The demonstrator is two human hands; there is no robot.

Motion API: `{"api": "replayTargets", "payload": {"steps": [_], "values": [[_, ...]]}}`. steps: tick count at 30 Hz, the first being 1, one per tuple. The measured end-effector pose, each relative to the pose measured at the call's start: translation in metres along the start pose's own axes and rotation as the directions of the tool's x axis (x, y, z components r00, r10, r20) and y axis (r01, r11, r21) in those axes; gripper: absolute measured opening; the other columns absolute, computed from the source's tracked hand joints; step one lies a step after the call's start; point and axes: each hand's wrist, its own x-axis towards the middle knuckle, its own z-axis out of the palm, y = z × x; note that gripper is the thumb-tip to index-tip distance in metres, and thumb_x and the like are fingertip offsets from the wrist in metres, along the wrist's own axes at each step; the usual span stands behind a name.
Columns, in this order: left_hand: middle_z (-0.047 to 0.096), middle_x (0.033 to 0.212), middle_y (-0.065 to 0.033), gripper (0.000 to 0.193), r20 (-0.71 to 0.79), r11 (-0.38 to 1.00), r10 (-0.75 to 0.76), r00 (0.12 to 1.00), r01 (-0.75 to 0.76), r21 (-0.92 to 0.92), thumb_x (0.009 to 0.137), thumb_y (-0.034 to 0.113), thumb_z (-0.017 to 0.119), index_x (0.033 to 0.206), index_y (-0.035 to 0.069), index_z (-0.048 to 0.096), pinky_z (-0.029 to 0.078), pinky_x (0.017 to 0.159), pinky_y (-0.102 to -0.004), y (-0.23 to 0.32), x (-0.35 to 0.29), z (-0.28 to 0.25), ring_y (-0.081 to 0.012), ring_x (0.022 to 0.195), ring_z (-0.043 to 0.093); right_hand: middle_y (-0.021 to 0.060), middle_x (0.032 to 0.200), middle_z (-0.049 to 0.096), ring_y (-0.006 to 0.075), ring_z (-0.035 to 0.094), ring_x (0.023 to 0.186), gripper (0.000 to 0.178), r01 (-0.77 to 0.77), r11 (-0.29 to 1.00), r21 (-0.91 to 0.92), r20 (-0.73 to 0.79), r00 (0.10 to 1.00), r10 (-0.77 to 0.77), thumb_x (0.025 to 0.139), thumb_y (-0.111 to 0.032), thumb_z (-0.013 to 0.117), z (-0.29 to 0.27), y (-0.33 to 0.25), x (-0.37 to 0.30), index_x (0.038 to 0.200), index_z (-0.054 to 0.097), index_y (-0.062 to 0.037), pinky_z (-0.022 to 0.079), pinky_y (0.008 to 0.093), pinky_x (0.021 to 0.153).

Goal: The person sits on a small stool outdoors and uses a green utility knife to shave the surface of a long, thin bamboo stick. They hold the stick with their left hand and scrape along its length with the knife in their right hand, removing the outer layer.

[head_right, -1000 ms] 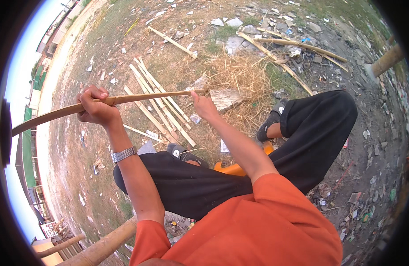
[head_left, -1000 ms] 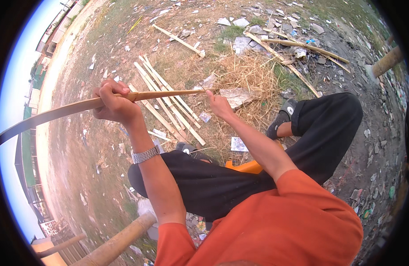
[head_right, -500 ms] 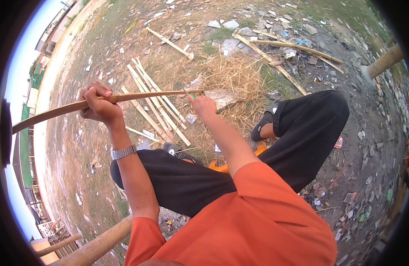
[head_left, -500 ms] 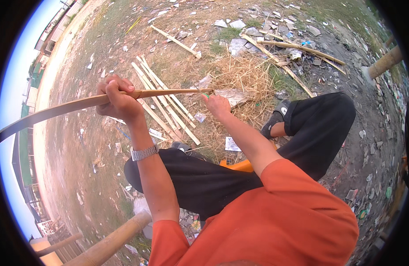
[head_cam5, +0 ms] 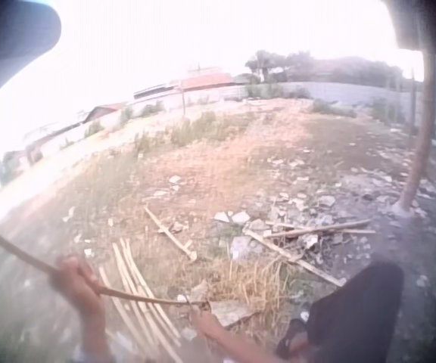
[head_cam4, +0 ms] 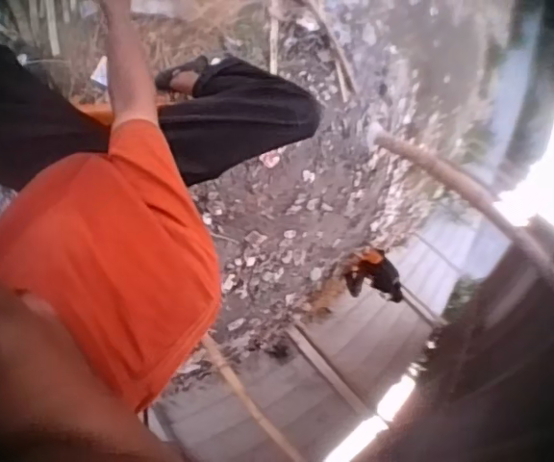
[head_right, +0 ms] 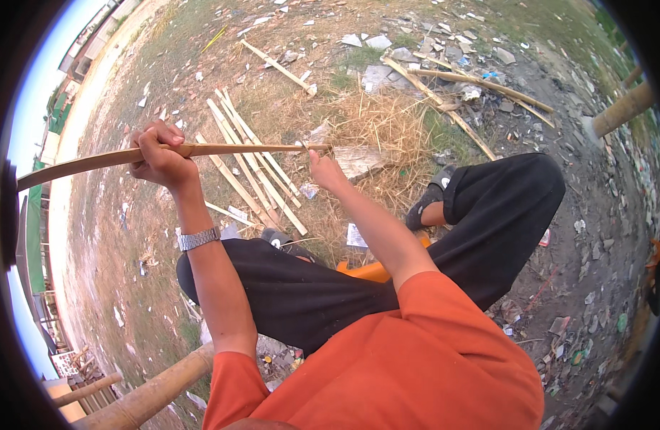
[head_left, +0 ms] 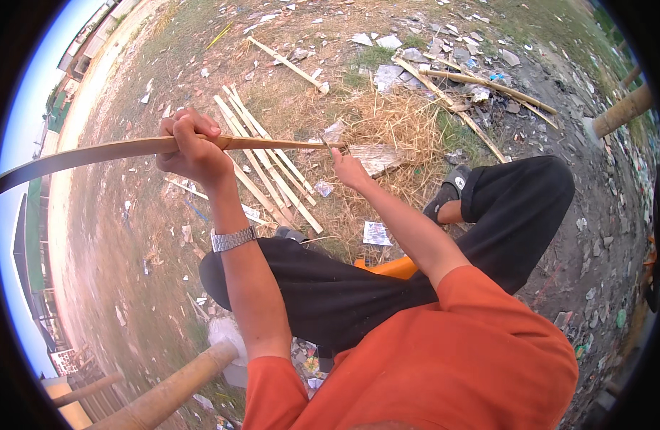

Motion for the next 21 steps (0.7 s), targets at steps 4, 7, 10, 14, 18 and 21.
{"api": "replayTargets", "payload": {"steps": [4, 7, 10, 14, 18, 21], "values": [[0.043, 0.046, -0.0046, 0.028, 0.035, 1.0, -0.022, 0.999, 0.022, -0.019, 0.076, -0.002, 0.047, 0.052, 0.008, 0.036, 0.034, 0.038, -0.0224, 0.006, -0.004, -0.006, -0.0092, 0.04, 0.037, 0.0322, 0.09, 0.063, 0.045, 0.061, 0.096, 0.072, 0.066, 0.965, -0.254, 0.058, 0.997, -0.053, 0.099, -0.051, 0.023, -0.018, -0.025, -0.026, 0.087, 0.068, 0.0037, 0.049, 0.0512, 0.084], [0.041, 0.047, -0.0043, 0.029, 0.044, 1.0, -0.01, 0.999, 0.011, -0.026, 0.075, -0.001, 0.047, 0.051, 0.009, 0.034, 0.03, 0.039, -0.0241, 0.006, -0.006, 0.016, -0.01, 0.043, 0.033, 0.0272, 0.085, 0.065, 0.04, 0.065, 0.089, 0.068, 0.109, 0.924, -0.368, -0.05, 0.989, -0.136, 0.099, -0.051, 0.026, -0.021, -0.02, -0.01, 0.089, 0.069, 0.0002, 0.051, 0.0489, 0.079], [0.041, 0.048, -0.0043, 0.029, 0.091, 0.997, -0.035, 0.995, 0.041, -0.058, 0.075, -0.002, 0.047, 0.051, 0.009, 0.034, 0.03, 0.039, -0.0241, 0.006, -0.003, 0.011, -0.0097, 0.044, 0.033, 0.0238, 0.085, 0.066, 0.0384, 0.066, 0.087, 0.067, 0.117, 0.907, -0.404, 0.028, 0.993, -0.116, 0.099, -0.051, 0.026, -0.029, -0.02, -0.002, 0.09, 0.07, -0.0011, 0.052, 0.0478, 0.077], [0.042, 0.048, -0.0049, 0.027, 0.002, 0.999, 0.006, 1.0, -0.006, 0.042, 0.074, -0.003, 0.046, 0.052, 0.009, 0.036, 0.031, 0.039, -0.0242, 0.013, 0.002, -0.005, -0.01, 0.042, 0.034, 0.0169, 0.086, 0.069, 0.0321, 0.068, 0.079, 0.062, 0.244, 0.79, -0.563, 0.166, 0.969, -0.181, 0.099, -0.049, 0.031, -0.031, -0.046, 0.002, 0.091, 0.07, -0.0026, 0.054, 0.0434, 0.068], [0.044, 0.046, -0.0054, 0.026, 0.07, 0.998, -0.038, 0.997, 0.035, 0.043, 0.075, -0.001, 0.046, 0.052, 0.008, 0.038, 0.037, 0.04, -0.0224, 0.008, -0.005, 0.018, -0.0096, 0.04, 0.041, 0.0133, 0.086, 0.07, 0.0268, 0.069, 0.078, 0.055, 0.038, 0.375, -0.926, -0.017, 0.99, -0.142, 0.097, -0.047, 0.039, -0.111, 0.056, 0.087, 0.092, 0.071, -0.0031, 0.053, 0.0446, 0.062], [0.044, 0.046, -0.0048, 0.027, -0.025, 0.997, 0.009, 1.0, -0.007, 0.083, 0.076, -0.002, 0.046, 0.052, 0.007, 0.038, 0.037, 0.041, -0.0234, 0.011, -0.006, -0.008, -0.0103, 0.041, 0.042, 0.0161, 0.088, 0.069, 0.0306, 0.068, 0.079, 0.057, 0.025, 0.645, -0.764, 0.0, 0.999, -0.04, 0.098, -0.047, 0.036, -0.139, 0.016, 0.048, 0.096, 0.068, -0.0001, 0.053, 0.046, 0.064]]}}
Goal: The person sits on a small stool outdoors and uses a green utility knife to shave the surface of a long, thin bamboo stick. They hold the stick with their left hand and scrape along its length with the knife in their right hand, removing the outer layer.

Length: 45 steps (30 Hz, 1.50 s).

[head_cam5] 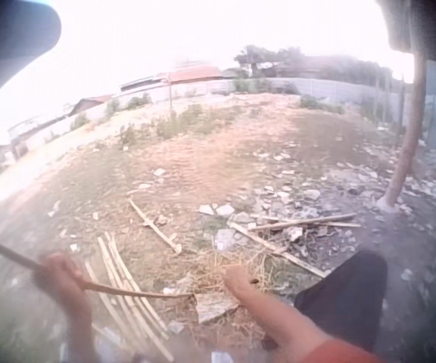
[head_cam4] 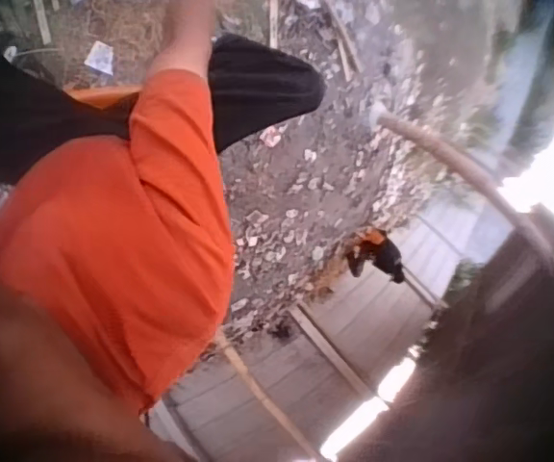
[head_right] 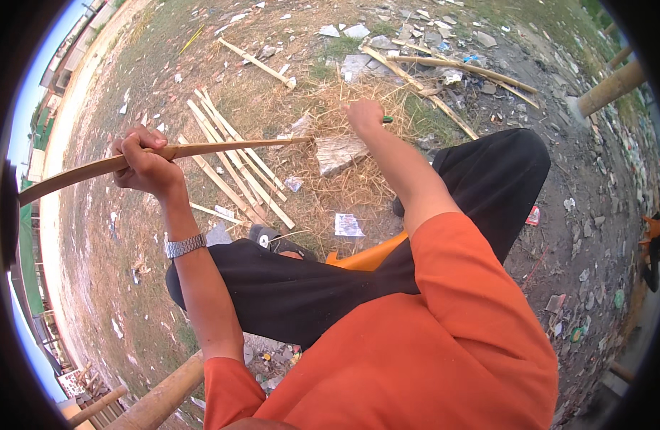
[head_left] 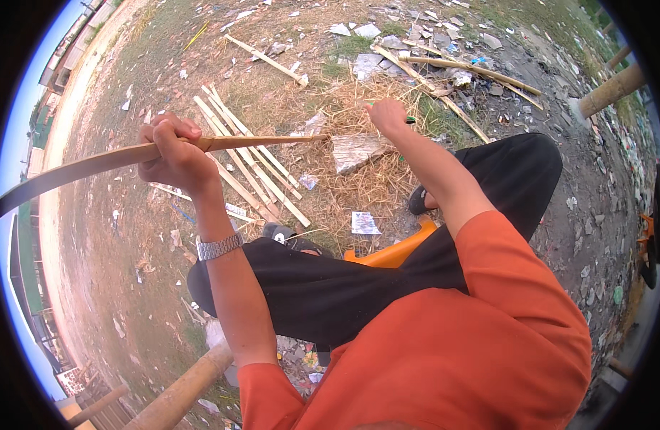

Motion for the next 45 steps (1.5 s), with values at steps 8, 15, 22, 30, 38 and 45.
{"api": "replayTargets", "payload": {"steps": [8, 15, 22, 30, 38, 45], "values": [[0.047, 0.047, -0.0057, 0.027, 0.143, 0.997, -0.043, 0.989, 0.051, -0.059, 0.078, -0.001, 0.046, 0.053, 0.006, 0.04, 0.038, 0.043, -0.0227, -0.002, 0.007, 0.012, -0.0103, 0.041, 0.041, 0.0259, 0.092, 0.064, 0.0417, 0.062, 0.092, 0.063, 0.045, 0.738, 0.673, 0.061, 0.991, -0.116, 0.1, -0.047, 0.024, 0.016, -0.075, -0.054, 0.096, 0.064, 0.002, 0.045, 0.0492, 0.088], [0.041, 0.048, -0.004, 0.028, 0.134, 0.994, -0.041, 0.99, 0.054, -0.094, 0.079, 0.001, 0.045, 0.055, 0.01, 0.034, 0.034, 0.04, -0.0233, -0.003, 0.005, 0.001, -0.0095, 0.044, 0.036, 0.022, 0.08, 0.064, 0.0363, 0.065, 0.076, 0.047, 0.188, 0.929, 0.318, -0.058, 0.982, -0.179, 0.102, -0.038, 0.031, 0.054, -0.101, -0.04, 0.1, 0.061, -0.002, 0.05, 0.0488, 0.068], [0.042, 0.049, -0.0051, 0.029, 0.076, 0.995, -0.083, 0.994, 0.086, -0.04, 0.08, 0.001, 0.045, 0.054, 0.009, 0.035, 0.034, 0.041, -0.0246, -0.008, 0.007, 0.006, -0.0098, 0.044, 0.035, 0.0157, 0.078, 0.066, 0.0329, 0.066, 0.074, 0.05, 0.039, 0.999, -0.001, -0.125, 0.991, -0.039, 0.099, -0.04, 0.038, 0.006, 0.001, 0.029, 0.088, 0.068, -0.0022, 0.05, 0.0486, 0.062], [0.061, 0.058, -0.0119, 0.031, -0.016, 0.995, 0.036, 0.999, -0.035, 0.091, 0.091, 0.027, 0.062, 0.071, 0.007, 0.048, 0.053, 0.054, -0.0295, -0.018, 0.02, 0.03, -0.0178, 0.052, 0.06, 0.0268, 0.078, 0.061, 0.04, 0.059, 0.076, 0.058, 0.018, 0.462, 0.887, 0.027, 0.996, -0.09, 0.1, -0.04, 0.027, -0.08, -0.095, -0.121, 0.078, 0.057, 0.0039, 0.045, 0.0478, 0.078], [0.037, 0.042, -0.0003, 0.042, 0.107, 0.999, 0.036, 0.994, -0.036, -0.004, 0.09, 0.042, 0.059, 0.077, 0.004, 0.047, 0.038, 0.031, -0.0273, -0.004, -0.003, 0.041, -0.0128, 0.032, 0.042, 0.0323, 0.073, 0.058, 0.0501, 0.055, 0.072, 0.049, 0.222, 0.3, 0.928, -0.185, 0.972, -0.146, 0.101, -0.034, 0.031, -0.115, -0.151, -0.174, 0.083, 0.055, 0.0053, 0.042, 0.0541, 0.071], [0.035, 0.039, -0.0023, 0.044, 0.097, 0.991, -0.085, 0.992, 0.094, -0.095, 0.094, 0.043, 0.051, 0.076, 0.004, 0.045, 0.031, 0.029, -0.0255, 0.004, -0.013, 0.039, -0.0108, 0.03, 0.036, 0.0307, 0.065, 0.057, 0.0495, 0.058, 0.068, 0.048, 0.258, 0.407, 0.876, -0.262, 0.964, -0.046, 0.101, -0.033, 0.033, -0.106, -0.155, -0.176, 0.085, 0.058, 0.0044, 0.047, 0.054, 0.065]]}}
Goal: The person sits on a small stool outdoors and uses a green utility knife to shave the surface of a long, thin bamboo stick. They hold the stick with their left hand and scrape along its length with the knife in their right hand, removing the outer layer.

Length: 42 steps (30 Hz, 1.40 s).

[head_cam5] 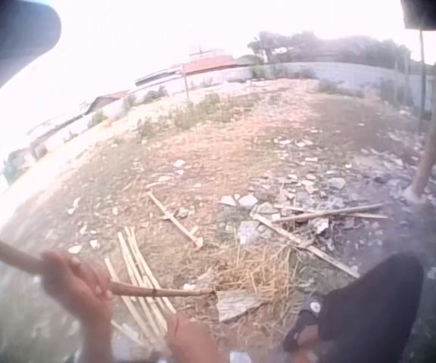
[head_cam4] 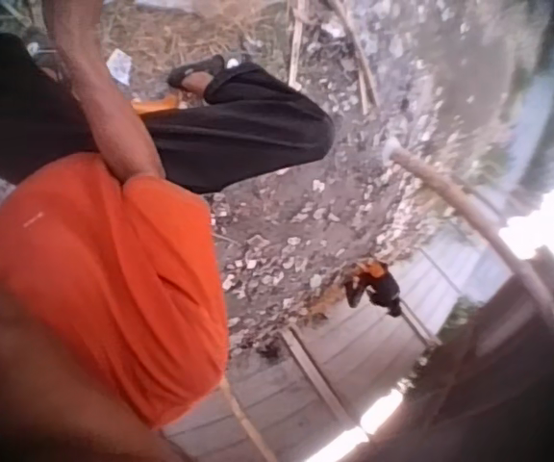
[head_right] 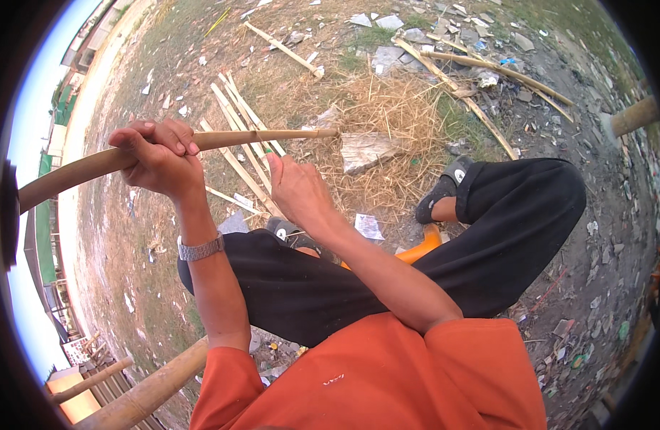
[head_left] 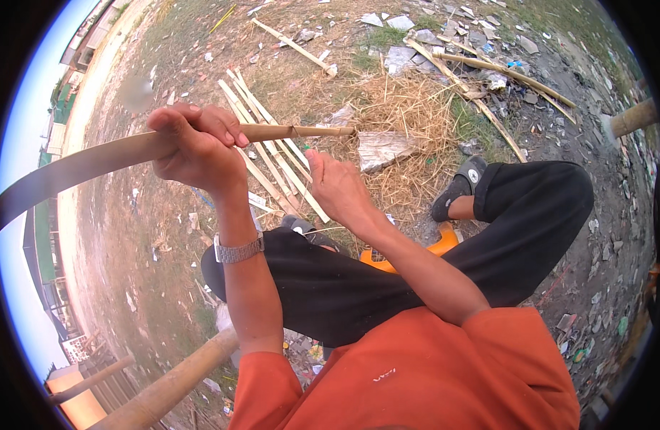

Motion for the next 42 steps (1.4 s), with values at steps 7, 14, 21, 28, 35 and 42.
{"api": "replayTargets", "payload": {"steps": [7, 14, 21, 28, 35, 42], "values": [[0.033, 0.041, -0.0003, 0.044, 0.048, 1.0, 0.016, 0.999, -0.017, 0.018, 0.094, 0.046, 0.049, 0.075, 0.007, 0.045, 0.026, 0.03, -0.0254, -0.002, -0.001, 0.001, -0.0095, 0.03, 0.032, 0.0264, 0.057, 0.054, 0.0466, 0.056, 0.057, 0.039, 0.095, 0.995, -0.031, -0.016, 0.995, -0.095, 0.1, -0.029, 0.039, 0.006, -0.01, -0.01, 0.08, 0.053, 0.0013, 0.044, 0.0515, 0.053], [0.034, 0.042, -0.0005, 0.049, 0.011, 1.0, 0.005, 1.0, -0.005, 0.018, 0.093, 0.05, 0.049, 0.071, 0.007, 0.044, 0.026, 0.032, -0.025, -0.004, 0.001, -0.004, -0.0096, 0.031, 0.032, 0.0275, 0.057, 0.054, 0.0477, 0.055, 0.056, 0.043, 0.081, 0.995, -0.059, -0.029, 0.996, -0.082, 0.1, -0.031, 0.038, -0.003, -0.029, -0.011, 0.08, 0.055, 0.0027, 0.045, 0.0526, 0.054], [0.036, 0.04, -0.0016, 0.049, 0.007, 1.0, -0.005, 1.0, 0.005, -0.01, 0.094, 0.046, 0.051, 0.068, 0.005, 0.043, 0.028, 0.03, -0.0244, 0.0, 0.0, -0.007, -0.0104, 0.031, 0.038, 0.0313, 0.066, 0.058, 0.0489, 0.06, 0.07, 0.049, -0.015, 0.986, -0.164, 0.041, 0.999, 0.022, 0.1, -0.036, 0.034, -0.005, -0.004, -0.002, 0.084, 0.057, 0.004, 0.048, 0.0555, 0.066], [0.036, 0.04, -0.0019, 0.052, 0.024, 0.999, 0.029, 0.999, -0.029, -0.016, 0.094, 0.05, 0.047, 0.067, 0.005, 0.044, 0.028, 0.029, -0.0244, -0.001, 0.006, -0.002, -0.0108, 0.03, 0.037, 0.0278, 0.062, 0.055, 0.0488, 0.054, 0.061, 0.045, -0.069, 0.988, -0.139, 0.012, 0.997, 0.071, 0.101, -0.032, 0.033, 0.011, 0.053, -0.002, 0.083, 0.055, 0.0027, 0.042, 0.0549, 0.061], [0.035, 0.04, -0.0019, 0.053, 0.035, 1.0, 0.03, 0.999, -0.031, 0.004, 0.095, 0.052, 0.044, 0.066, 0.007, 0.045, 0.027, 0.029, -0.0256, -0.001, 0.0, 0.003, -0.0117, 0.03, 0.034, 0.0278, 0.063, 0.054, 0.0486, 0.054, 0.061, 0.041, 0.027, 0.999, -0.039, -0.051, 0.998, -0.029, 0.101, -0.031, 0.036, 0.017, 0.03, -0.008, 0.087, 0.057, 0.0014, 0.042, 0.0534, 0.059], [0.036, 0.043, -0.0018, 0.052, 0.061, 0.999, 0.014, 0.998, -0.011, -0.041, 0.095, 0.049, 0.046, 0.066, 0.005, 0.043, 0.029, 0.028, -0.0246, -0.005, 0.001, -0.001, -0.0109, 0.03, 0.037, 0.0285, 0.065, 0.056, 0.0479, 0.055, 0.063, 0.044, 0.061, 0.997, 0.051, -0.029, 0.998, -0.06, 0.101, -0.031, 0.035, 0.002, -0.011, -0.006, 0.083, 0.058, 0.0019, 0.042, 0.0526, 0.058]]}}
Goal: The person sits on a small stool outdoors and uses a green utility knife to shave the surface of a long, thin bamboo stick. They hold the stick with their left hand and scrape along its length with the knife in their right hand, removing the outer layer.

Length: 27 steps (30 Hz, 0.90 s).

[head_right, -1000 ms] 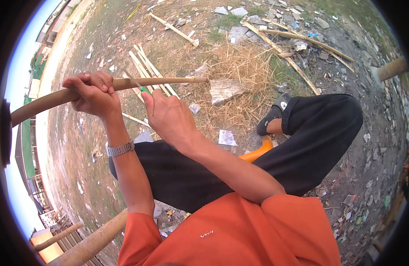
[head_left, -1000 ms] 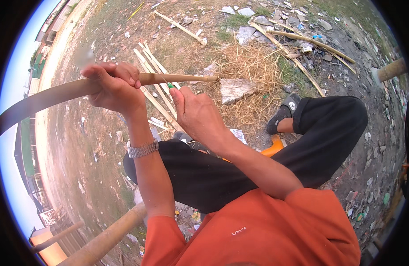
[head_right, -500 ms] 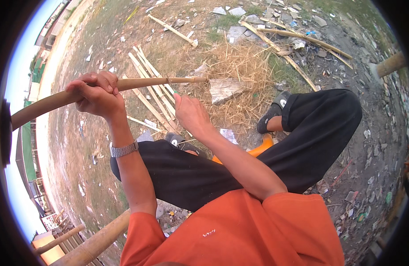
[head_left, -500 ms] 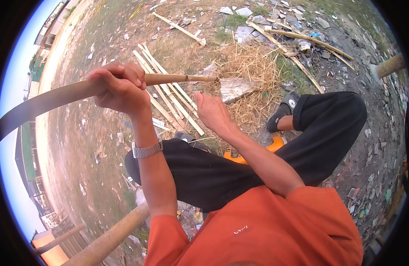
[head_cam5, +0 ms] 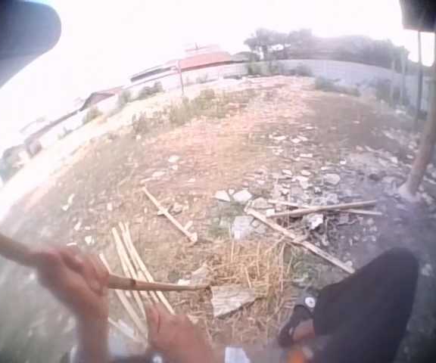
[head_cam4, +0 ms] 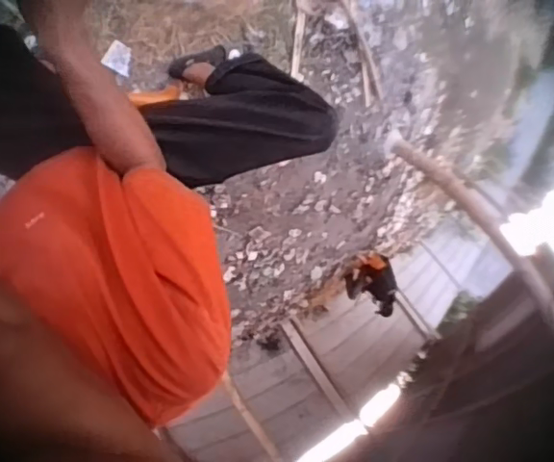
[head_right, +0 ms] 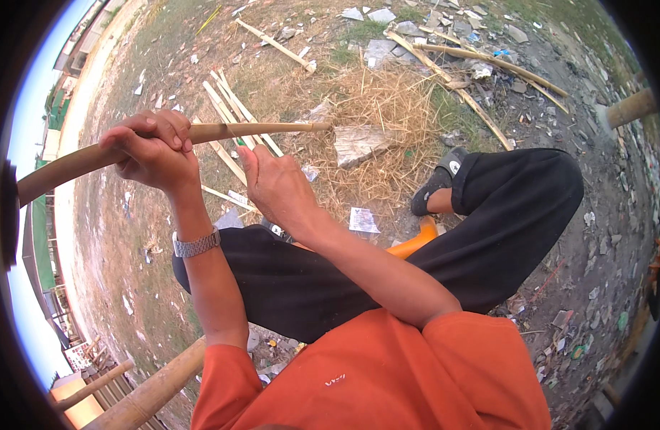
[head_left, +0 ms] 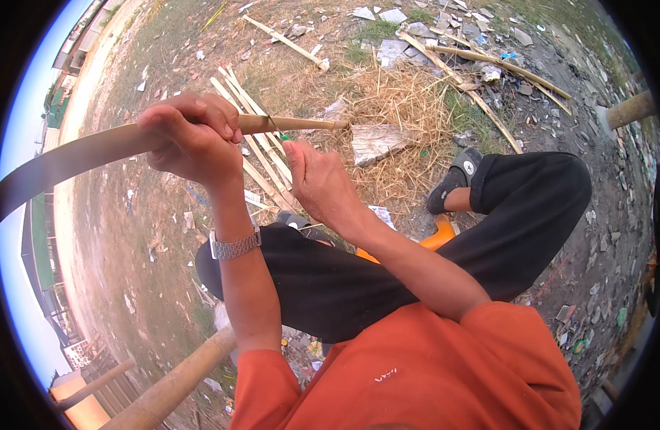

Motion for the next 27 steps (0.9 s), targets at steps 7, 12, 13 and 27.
{"api": "replayTargets", "payload": {"steps": [7, 12, 13, 27], "values": [[0.038, 0.045, -0.002, 0.053, 0.027, 1.0, 0.004, 1.0, -0.004, 0.02, 0.095, 0.05, 0.046, 0.066, 0.006, 0.044, 0.029, 0.028, -0.0244, 0.0, -0.002, -0.004, -0.0108, 0.031, 0.037, 0.0321, 0.07, 0.059, 0.0483, 0.06, 0.073, 0.046, -0.136, 0.978, -0.16, 0.07, 0.986, 0.149, 0.1, -0.036, 0.036, -0.012, 0.037, -0.004, 0.081, 0.056, 0.0016, 0.047, 0.0549, 0.066], [0.038, 0.044, -0.0016, 0.052, 0.025, 1.0, 0.028, 0.999, -0.028, -0.002, 0.094, 0.049, 0.049, 0.065, 0.006, 0.042, 0.029, 0.029, -0.0241, 0.0, 0.004, -0.006, -0.0109, 0.031, 0.039, 0.0284, 0.063, 0.056, 0.0482, 0.056, 0.064, 0.042, -0.051, 0.987, -0.155, 0.023, 0.998, 0.055, 0.1, -0.03, 0.038, 0.002, 0.036, 0.009, 0.08, 0.056, 0.0021, 0.044, 0.0545, 0.059], [0.037, 0.043, -0.0012, 0.052, -0.015, 1.0, 0.015, 1.0, -0.014, 0.01, 0.095, 0.049, 0.047, 0.065, 0.006, 0.043, 0.028, 0.03, -0.0244, 0.0, 0.008, -0.006, -0.0107, 0.03, 0.036, 0.0284, 0.063, 0.056, 0.0479, 0.056, 0.062, 0.042, -0.023, 0.982, -0.186, 0.045, 0.998, 0.032, 0.1, -0.03, 0.037, 0.001, 0.041, 0.011, 0.081, 0.057, 0.0019, 0.044, 0.0546, 0.059], [0.035, 0.042, 0.0, 0.052, -0.126, 0.998, -0.012, 0.992, 0.019, 0.058, 0.094, 0.051, 0.047, 0.065, 0.008, 0.043, 0.028, 0.031, -0.0237, -0.002, 0.01, -0.016, -0.0098, 0.03, 0.035, 0.0322, 0.068, 0.059, 0.0472, 0.062, 0.076, 0.048, -0.063, 0.985, -0.162, 0.144, 0.986, 0.087, 0.1, -0.037, 0.036, 0.003, 0.014, 0.004, 0.087, 0.057, 0.0043, 0.049, 0.0542, 0.068]]}}
